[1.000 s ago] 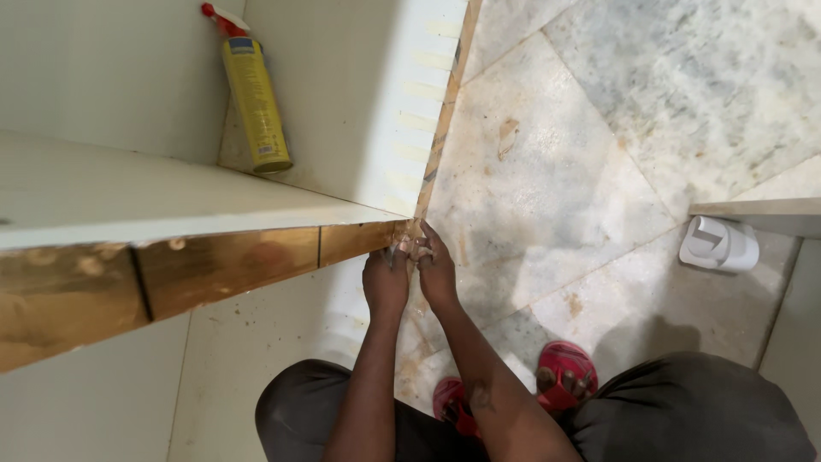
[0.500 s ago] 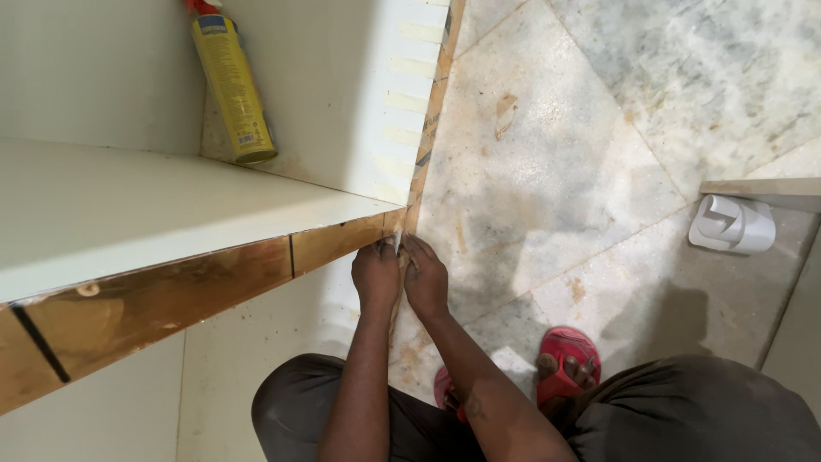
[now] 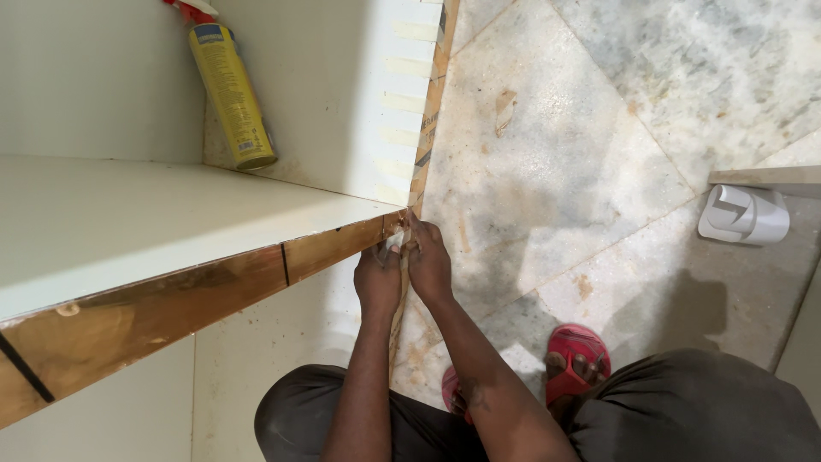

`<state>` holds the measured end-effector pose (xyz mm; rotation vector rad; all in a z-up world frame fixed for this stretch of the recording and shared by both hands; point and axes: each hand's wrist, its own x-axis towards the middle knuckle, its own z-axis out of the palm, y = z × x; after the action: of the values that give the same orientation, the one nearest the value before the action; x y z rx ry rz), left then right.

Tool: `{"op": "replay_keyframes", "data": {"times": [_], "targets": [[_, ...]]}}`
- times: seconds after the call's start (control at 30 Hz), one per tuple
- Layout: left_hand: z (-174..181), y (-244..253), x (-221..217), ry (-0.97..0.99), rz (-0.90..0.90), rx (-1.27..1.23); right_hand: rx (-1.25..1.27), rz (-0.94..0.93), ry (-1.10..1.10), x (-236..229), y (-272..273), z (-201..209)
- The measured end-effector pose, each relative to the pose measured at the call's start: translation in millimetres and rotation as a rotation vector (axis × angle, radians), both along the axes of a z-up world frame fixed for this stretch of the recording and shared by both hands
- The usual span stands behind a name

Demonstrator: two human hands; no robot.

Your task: The person applies a thin strip of edge banding to the front edge of a white cabinet. They align the strip, press it into place, and smooth it along the edge using their fingers.

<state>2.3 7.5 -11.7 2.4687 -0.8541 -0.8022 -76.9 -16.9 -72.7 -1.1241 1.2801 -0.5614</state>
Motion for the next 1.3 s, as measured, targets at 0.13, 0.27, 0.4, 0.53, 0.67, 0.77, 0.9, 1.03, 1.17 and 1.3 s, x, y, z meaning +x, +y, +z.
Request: {"op": "replay_keyframes", "data": {"times": [0.13, 0.27, 0.4, 0.53, 0.67, 0.77, 0.9, 1.03, 1.17, 1.3], "targets": [[-3.5, 2.6, 0.3, -0.011, 0.001, 0.026, 0.009, -0.085, -0.122, -5.7, 0.1, -10.2], [-7.3, 4.8, 1.6, -0.047, -0.017, 0.043, 0.0, -0.073, -0.061, -3.7, 1.4, -5.0], [-3.6, 4.0, -1.4, -0.085, -0.008, -0.006, -0.141, -0.055, 0.016, -7.2, -0.2, -17.6], [6.1, -7.6, -10.1, -0.143, 0.079, -0.019, 0.106, -0.26, -0.21, -3.2, -7.4, -10.3], [10.5, -22.9, -18.7, -0.262, 0.155, 0.022, 0.14, -0.246, -0.206, -1.7, -11.6, 9.1], [8.1, -31.9, -21.7, -0.291, 0.197, 0.022, 0.109, -0.243, -0.248, 2.7, -9.2, 15.6], [-2.2, -29.9, -15.8, -0.246, 0.189, 0.048, 0.074, -0.218, -0.178, 6.8, -6.1, 12.5], [-15.5, -24.9, -9.0, -0.343, 0.093, 0.001, 0.107, -0.255, -0.26, 8.8, -16.1, 9.0], [-15.7, -24.0, -8.7, -0.311, 0.145, 0.08, 0.071, -0.136, -0.184, 4.7, -36.1, 7.1], [-7.7, -28.0, -8.3, -0.301, 0.144, 0.065, -0.041, 0.028, 0.002, 1.7, -50.9, 10.7]]}}
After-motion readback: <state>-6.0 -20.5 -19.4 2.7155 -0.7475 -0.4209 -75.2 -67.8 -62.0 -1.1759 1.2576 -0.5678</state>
